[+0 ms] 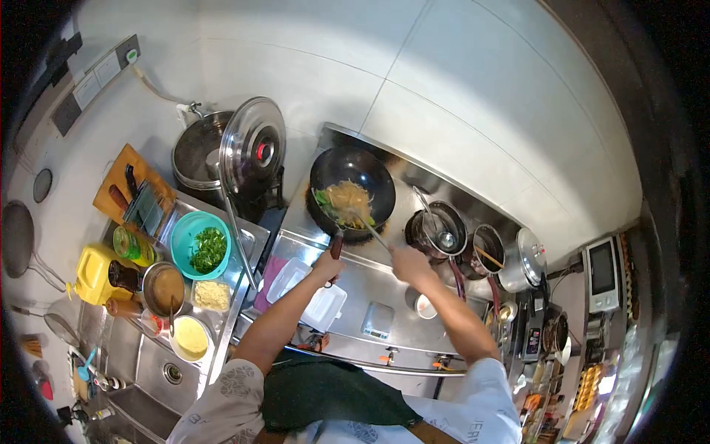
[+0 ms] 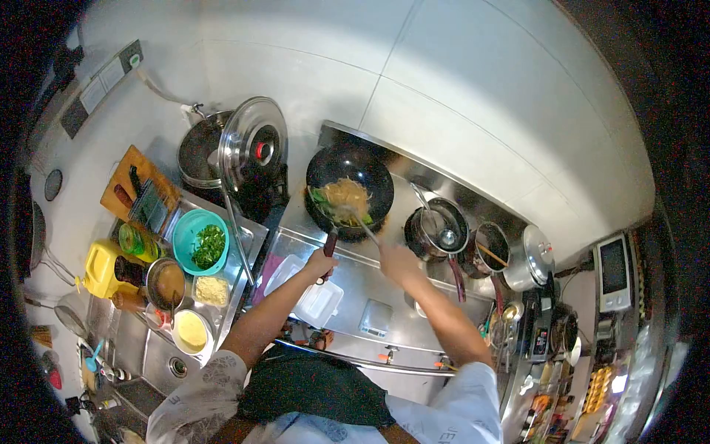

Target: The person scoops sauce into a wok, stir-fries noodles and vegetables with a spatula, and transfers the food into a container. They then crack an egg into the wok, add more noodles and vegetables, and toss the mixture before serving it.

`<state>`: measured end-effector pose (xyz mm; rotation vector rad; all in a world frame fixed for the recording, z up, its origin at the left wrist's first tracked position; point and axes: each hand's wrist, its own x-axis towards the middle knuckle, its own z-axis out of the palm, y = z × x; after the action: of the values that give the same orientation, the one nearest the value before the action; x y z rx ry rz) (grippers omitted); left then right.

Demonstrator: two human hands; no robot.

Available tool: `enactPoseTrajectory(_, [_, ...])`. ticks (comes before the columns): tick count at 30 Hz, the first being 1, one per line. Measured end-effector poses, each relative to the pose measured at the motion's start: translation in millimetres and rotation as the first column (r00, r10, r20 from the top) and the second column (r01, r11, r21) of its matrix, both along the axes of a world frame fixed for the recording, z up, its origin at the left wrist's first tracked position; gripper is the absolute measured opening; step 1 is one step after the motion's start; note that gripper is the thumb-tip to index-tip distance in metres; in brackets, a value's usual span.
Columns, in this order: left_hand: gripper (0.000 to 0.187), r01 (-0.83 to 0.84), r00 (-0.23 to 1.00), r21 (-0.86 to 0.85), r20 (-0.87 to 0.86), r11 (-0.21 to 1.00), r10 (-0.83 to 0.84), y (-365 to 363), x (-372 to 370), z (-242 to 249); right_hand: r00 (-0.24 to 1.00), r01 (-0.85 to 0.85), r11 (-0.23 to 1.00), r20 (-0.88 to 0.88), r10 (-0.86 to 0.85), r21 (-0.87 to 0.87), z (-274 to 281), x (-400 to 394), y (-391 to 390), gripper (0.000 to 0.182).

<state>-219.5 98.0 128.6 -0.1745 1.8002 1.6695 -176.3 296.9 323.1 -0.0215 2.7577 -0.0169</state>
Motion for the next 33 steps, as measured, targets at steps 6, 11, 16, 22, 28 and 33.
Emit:
enactPoseTrajectory(6, [0.021,-0.026,1.0,0.078,-0.008,0.997,0.027,-0.5,-2.8,-9.8,0.996,0.043,0.995,-0.074,-0.05,-0.094,-57.4,-11.8,12.8,0.022])
enactPoseTrajectory(11, [0.022,-0.045,0.998,0.052,-0.03,0.998,0.046,0.8,6.2,-6.4,0.94,0.099,0.935,-0.276,-0.2,-0.34,-61.5,-50.0,34.2,0.022])
enactPoseTrajectory(16, [0.024,-0.093,0.992,0.105,-0.07,0.99,0.101,-11.9,18.3,11.9,0.89,-0.169,0.919,-0.455,-0.013,-0.357,-124.9,-30.1,22.1,0.027])
enactPoseTrajectory(22, [0.039,-0.218,0.945,0.087,-0.232,0.972,0.232,-60.0,105.3,-25.1,0.921,0.294,0.768,-0.046,-0.387,-0.569,-120.2,-22.0,24.6,0.03])
enactPoseTrajectory(28, [0.031,0.302,0.91,-0.394,-0.153,0.868,-0.386,-119.3,216.7,-90.5,0.919,0.335,0.784,-0.001,-0.393,-0.523,-78.4,12.3,40.6,0.031])
enactPoseTrajectory(33, [0.031,0.365,0.589,-0.65,-0.393,0.666,-0.707,-128.7,245.3,-190.1,0.962,0.181,0.86,-0.095,-0.255,-0.477,-76.2,9.9,44.7,0.032])
